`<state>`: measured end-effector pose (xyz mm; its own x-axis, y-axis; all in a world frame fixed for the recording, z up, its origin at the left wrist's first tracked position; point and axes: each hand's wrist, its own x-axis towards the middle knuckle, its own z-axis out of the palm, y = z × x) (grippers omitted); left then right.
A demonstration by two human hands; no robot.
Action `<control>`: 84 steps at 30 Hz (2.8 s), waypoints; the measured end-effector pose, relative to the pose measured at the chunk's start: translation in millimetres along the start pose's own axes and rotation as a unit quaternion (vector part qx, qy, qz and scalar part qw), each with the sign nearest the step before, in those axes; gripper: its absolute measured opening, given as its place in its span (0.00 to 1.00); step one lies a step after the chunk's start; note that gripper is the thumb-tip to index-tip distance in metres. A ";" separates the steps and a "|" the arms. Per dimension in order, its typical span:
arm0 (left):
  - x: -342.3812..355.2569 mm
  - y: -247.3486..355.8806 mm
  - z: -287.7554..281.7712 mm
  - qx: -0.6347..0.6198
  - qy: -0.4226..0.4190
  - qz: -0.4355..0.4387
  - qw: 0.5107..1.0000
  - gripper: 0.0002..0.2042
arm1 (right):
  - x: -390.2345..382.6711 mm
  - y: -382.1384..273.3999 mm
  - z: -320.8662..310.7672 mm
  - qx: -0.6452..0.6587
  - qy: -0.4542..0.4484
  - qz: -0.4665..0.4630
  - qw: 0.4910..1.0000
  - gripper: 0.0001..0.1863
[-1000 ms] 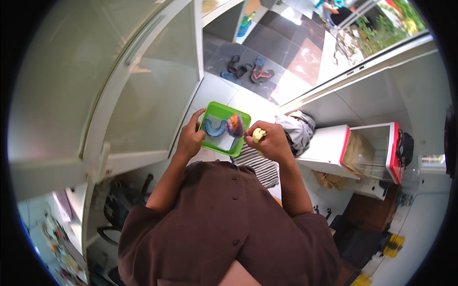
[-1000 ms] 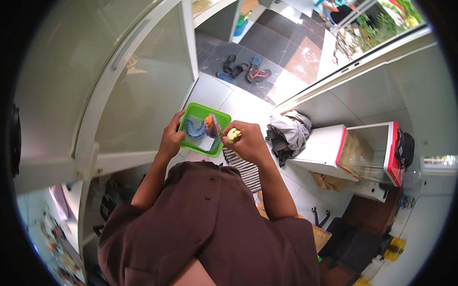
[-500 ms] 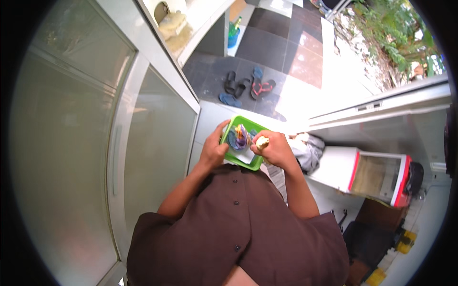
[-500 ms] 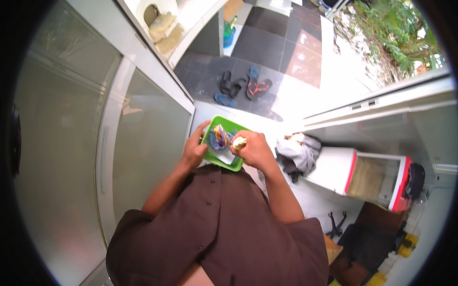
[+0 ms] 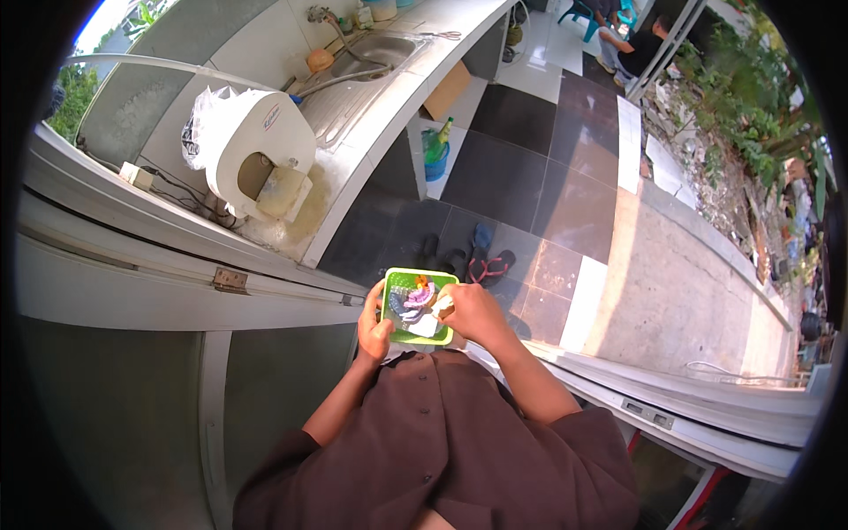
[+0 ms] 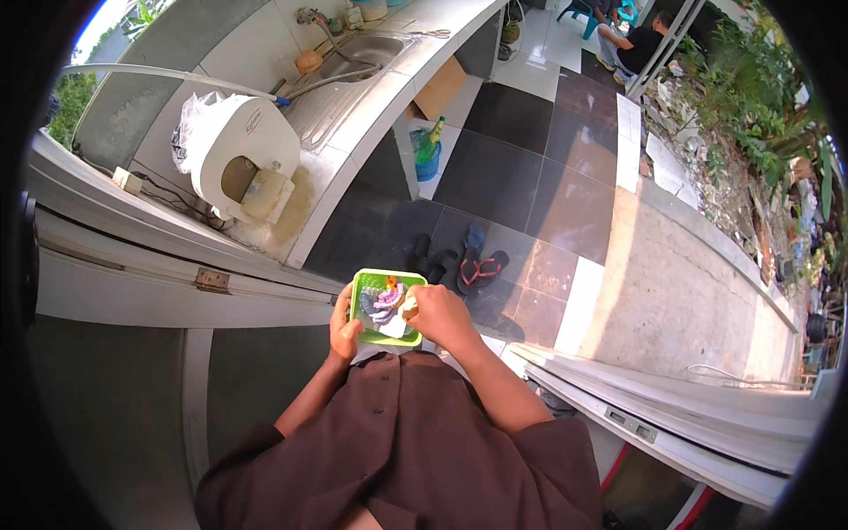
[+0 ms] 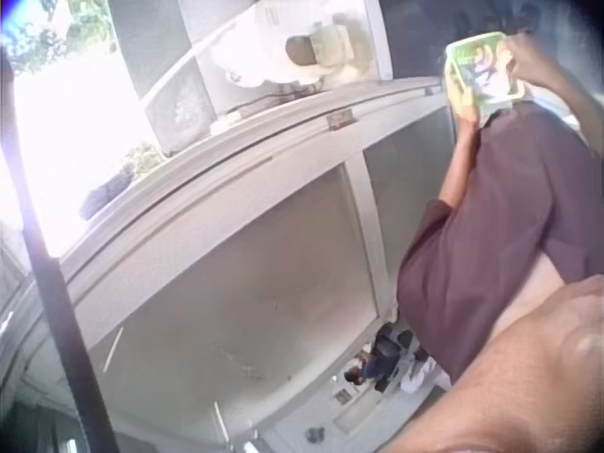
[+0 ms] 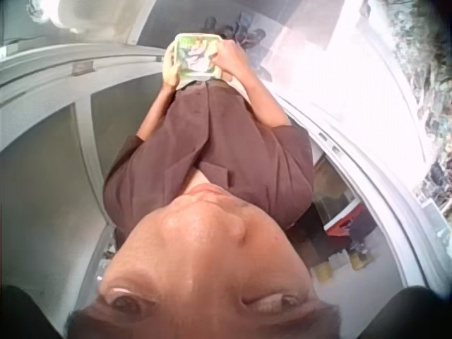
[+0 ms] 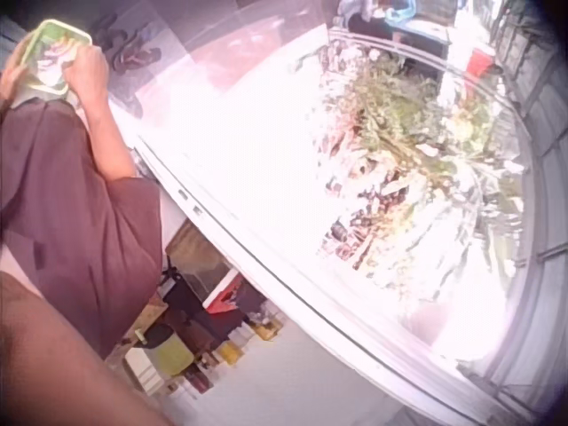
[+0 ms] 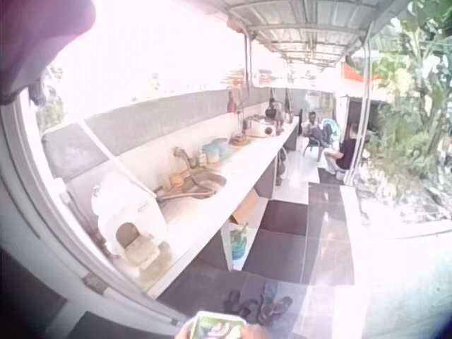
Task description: The person carries a tray with dental models to a sink area, picks up a yellow dental model, and uses a model trimmer to grind the edges of the model base.
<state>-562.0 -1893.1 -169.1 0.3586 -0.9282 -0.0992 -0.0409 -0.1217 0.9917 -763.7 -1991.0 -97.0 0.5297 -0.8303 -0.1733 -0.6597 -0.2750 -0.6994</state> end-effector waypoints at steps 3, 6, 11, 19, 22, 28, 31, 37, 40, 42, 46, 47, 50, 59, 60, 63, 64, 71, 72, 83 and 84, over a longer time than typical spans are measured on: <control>33.9 6.8 5.4 -0.027 0.017 -0.012 0.999 0.38 | 23.8 8.9 -19.4 0.115 0.058 -0.088 0.988 0.12; 75.3 0.2 2.9 -0.033 0.050 -0.033 0.998 0.39 | 55.2 36.1 -35.1 0.228 0.130 -0.097 0.960 0.13; 151.9 -20.3 -18.7 -0.036 0.044 -0.054 0.997 0.39 | 73.9 108.9 -48.4 0.337 0.209 0.153 0.905 0.12; 298.5 -76.7 -23.5 -0.080 0.034 -0.039 0.995 0.40 | 179.4 179.5 -45.3 0.386 0.339 0.283 0.810 0.10; 331.7 -67.4 -25.3 -0.089 0.029 -0.064 0.994 0.41 | 233.2 156.3 -42.8 0.405 0.323 0.273 0.811 0.10; 357.3 -44.7 -33.4 -0.184 0.113 -0.058 0.975 0.41 | 349.4 132.2 -64.4 0.369 0.186 0.160 0.897 0.11; 381.8 -50.0 -29.3 -0.139 0.144 -0.051 0.978 0.39 | 415.3 128.9 -62.3 0.437 0.153 0.120 0.878 0.11; 440.6 -72.8 -26.3 -0.064 0.248 -0.043 0.966 0.37 | 564.5 93.3 -43.5 0.505 -0.028 0.098 0.857 0.12; 474.0 -75.3 -22.9 -0.023 0.290 -0.043 0.956 0.37 | 633.3 83.4 -35.3 0.597 -0.112 0.070 0.791 0.09; 494.2 -73.4 -21.6 -0.055 0.321 -0.049 0.944 0.37 | 674.3 72.2 -33.4 0.635 -0.177 0.070 0.749 0.13; 537.9 -69.9 -15.1 -0.079 0.400 -0.071 0.910 0.37 | 757.2 64.9 -32.6 0.740 -0.421 0.007 0.525 0.19; 545.0 -67.7 -9.8 -0.110 0.427 -0.083 0.894 0.38 | 774.1 61.4 -30.7 0.748 -0.469 0.014 0.469 0.23; 565.3 -69.7 -2.2 -0.105 0.477 -0.099 0.867 0.38 | 818.4 47.4 -19.1 0.756 -0.558 0.000 0.342 0.35; 591.0 -75.9 1.3 -0.028 0.531 -0.170 0.829 0.34 | 872.5 11.9 -12.5 0.732 -0.628 -0.037 0.262 0.33; 590.3 -76.3 0.6 0.036 0.514 -0.184 0.837 0.33 | 876.9 14.8 -8.2 0.730 -0.621 -0.027 0.283 0.32; 586.9 -71.1 -0.6 0.151 0.483 -0.209 0.837 0.29 | 881.9 19.9 9.6 0.711 -0.604 -0.002 0.360 0.27; 588.8 -70.4 2.6 0.136 0.489 -0.217 0.834 0.29 | 882.0 20.0 16.7 0.702 -0.585 -0.005 0.406 0.27; 585.1 -62.3 10.5 0.172 0.494 -0.194 0.830 0.29 | 884.7 -3.5 49.4 0.631 -0.573 -0.077 0.518 0.31; 579.6 -61.3 14.8 0.136 0.509 -0.205 0.825 0.29 | 884.6 -5.9 55.0 0.617 -0.576 -0.085 0.530 0.31; 461.8 -83.1 93.6 0.043 0.723 -0.179 0.666 0.22 | 897.3 -39.3 87.1 0.007 -0.257 -0.427 0.867 0.20; 448.8 -90.7 106.0 0.042 0.732 -0.201 0.649 0.22 | 900.7 -39.9 86.7 -0.026 -0.249 -0.431 0.867 0.19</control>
<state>-496.3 -2335.9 -312.2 0.8557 0.5071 -0.1033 0.3020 -0.3271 0.8954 -214.0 -2685.9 -285.3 0.9938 0.0022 0.1113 0.0786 -0.7218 -0.6876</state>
